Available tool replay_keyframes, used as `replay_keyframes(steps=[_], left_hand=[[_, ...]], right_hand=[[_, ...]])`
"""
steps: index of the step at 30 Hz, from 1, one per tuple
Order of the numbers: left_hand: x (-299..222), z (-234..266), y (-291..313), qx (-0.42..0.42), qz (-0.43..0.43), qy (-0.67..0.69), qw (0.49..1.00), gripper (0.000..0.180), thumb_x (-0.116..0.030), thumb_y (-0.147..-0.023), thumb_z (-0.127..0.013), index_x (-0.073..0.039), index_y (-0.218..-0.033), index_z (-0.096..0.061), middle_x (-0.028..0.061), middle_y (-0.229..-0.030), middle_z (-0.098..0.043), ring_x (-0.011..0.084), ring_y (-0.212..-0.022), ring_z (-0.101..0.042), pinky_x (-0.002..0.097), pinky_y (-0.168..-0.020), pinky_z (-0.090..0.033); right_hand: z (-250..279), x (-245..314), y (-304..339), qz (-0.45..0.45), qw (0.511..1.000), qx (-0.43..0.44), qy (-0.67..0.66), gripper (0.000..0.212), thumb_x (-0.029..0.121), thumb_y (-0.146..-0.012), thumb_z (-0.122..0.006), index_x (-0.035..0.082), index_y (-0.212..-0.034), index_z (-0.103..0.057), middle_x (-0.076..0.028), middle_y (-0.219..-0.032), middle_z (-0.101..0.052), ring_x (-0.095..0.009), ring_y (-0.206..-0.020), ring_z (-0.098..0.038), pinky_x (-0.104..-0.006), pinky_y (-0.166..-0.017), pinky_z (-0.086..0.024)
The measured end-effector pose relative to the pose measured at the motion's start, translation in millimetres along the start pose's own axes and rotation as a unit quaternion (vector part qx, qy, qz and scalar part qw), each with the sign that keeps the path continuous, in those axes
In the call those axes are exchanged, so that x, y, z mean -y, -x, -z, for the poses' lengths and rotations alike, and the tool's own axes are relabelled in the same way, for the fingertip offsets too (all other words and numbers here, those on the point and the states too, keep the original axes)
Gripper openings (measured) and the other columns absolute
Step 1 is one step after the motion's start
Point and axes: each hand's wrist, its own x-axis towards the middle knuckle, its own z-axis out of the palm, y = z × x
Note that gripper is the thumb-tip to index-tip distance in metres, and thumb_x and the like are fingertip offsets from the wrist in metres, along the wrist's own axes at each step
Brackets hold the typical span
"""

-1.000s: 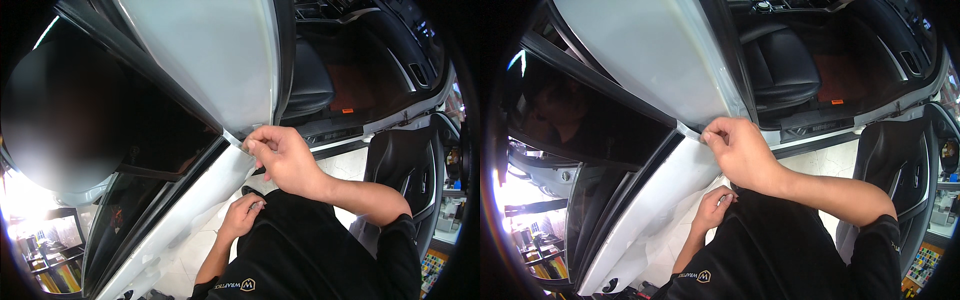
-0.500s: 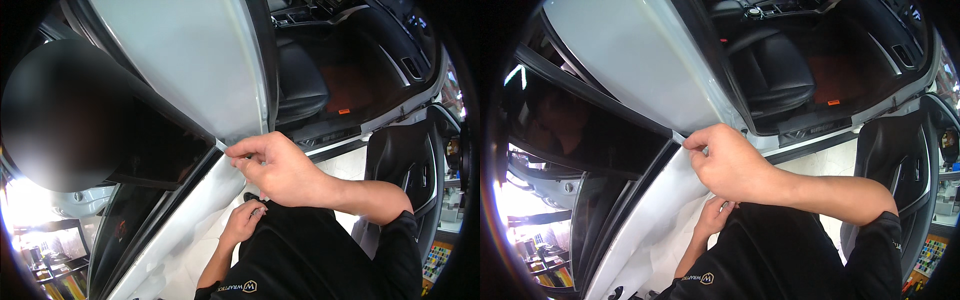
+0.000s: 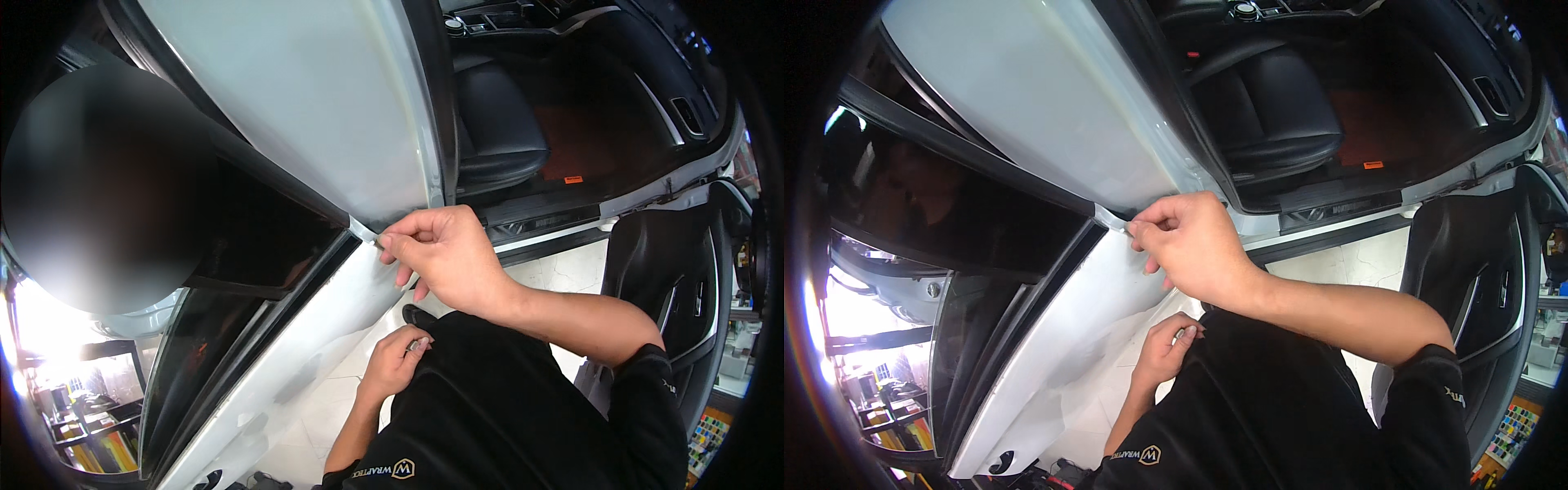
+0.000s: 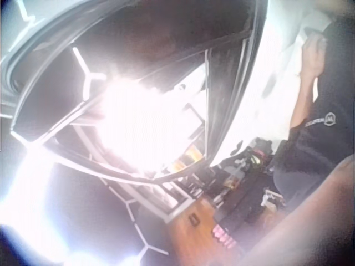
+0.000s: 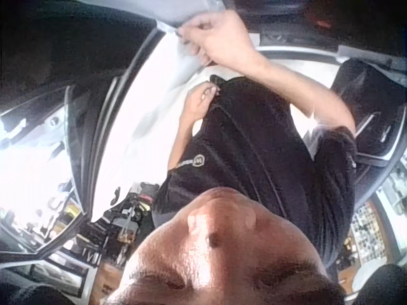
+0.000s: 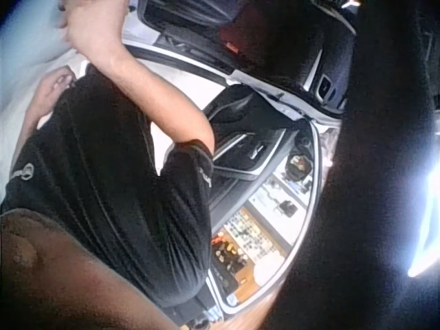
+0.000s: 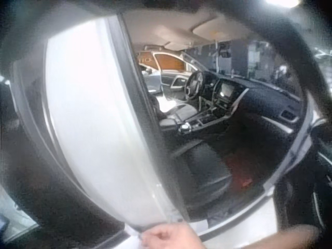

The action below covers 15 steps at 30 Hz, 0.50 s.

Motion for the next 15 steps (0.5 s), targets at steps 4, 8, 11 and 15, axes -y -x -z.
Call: replay_keyframes(steps=[4, 8, 11, 15], left_hand=[[5, -1, -2, 0.001, -0.008, 0.006, 1.000, 0.012, -0.008, -0.100, -0.060, 0.001, -0.106, -0.067, 0.0157, -0.093, -0.068, 0.0321, -0.087, -0.069, 0.0383, -0.080, -0.054], [12, -8, -8, 0.004, -0.011, 0.023, 1.000, 0.012, -0.005, -0.098, -0.060, 0.001, -0.107, -0.067, 0.0159, -0.094, -0.068, 0.0326, -0.088, -0.070, 0.0384, -0.080, -0.054], [16, -11, -12, 0.006, -0.025, 0.029, 0.999, 0.013, -0.004, -0.097, -0.060, 0.000, -0.107, -0.066, 0.0160, -0.094, -0.069, 0.0329, -0.088, -0.070, 0.0385, -0.080, -0.054], [22, -8, -13, 0.008, -0.042, 0.035, 0.998, 0.013, -0.004, -0.096, -0.060, 0.000, -0.107, -0.067, 0.0160, -0.094, -0.069, 0.0330, -0.088, -0.070, 0.0384, -0.080, -0.054]], right_hand=[[5, 14, -5, 0.038, 0.990, 0.030, 0.131, 0.022, 0.011, -0.099, -0.066, -0.009, -0.102, -0.073, -0.013, -0.087, -0.075, -0.013, -0.071, -0.072, -0.0254, -0.052, -0.056], [3, 24, -7, 0.096, 0.963, 0.019, 0.252, 0.021, 0.010, -0.096, -0.067, -0.010, -0.097, -0.073, -0.012, -0.081, -0.074, -0.014, -0.070, -0.073, -0.0267, -0.054, -0.057], [-3, 36, -4, 0.065, 0.961, -0.003, 0.267, 0.019, 0.008, -0.092, -0.067, -0.010, -0.092, -0.073, -0.015, -0.075, -0.072, -0.020, -0.068, -0.073, -0.0307, -0.061, -0.058], [-7, 32, -2, 0.119, 0.951, -0.042, 0.282, 0.015, 0.005, -0.086, -0.068, -0.009, -0.084, -0.073, -0.022, -0.070, -0.071, -0.031, -0.066, -0.073, -0.0374, -0.068, -0.057]])
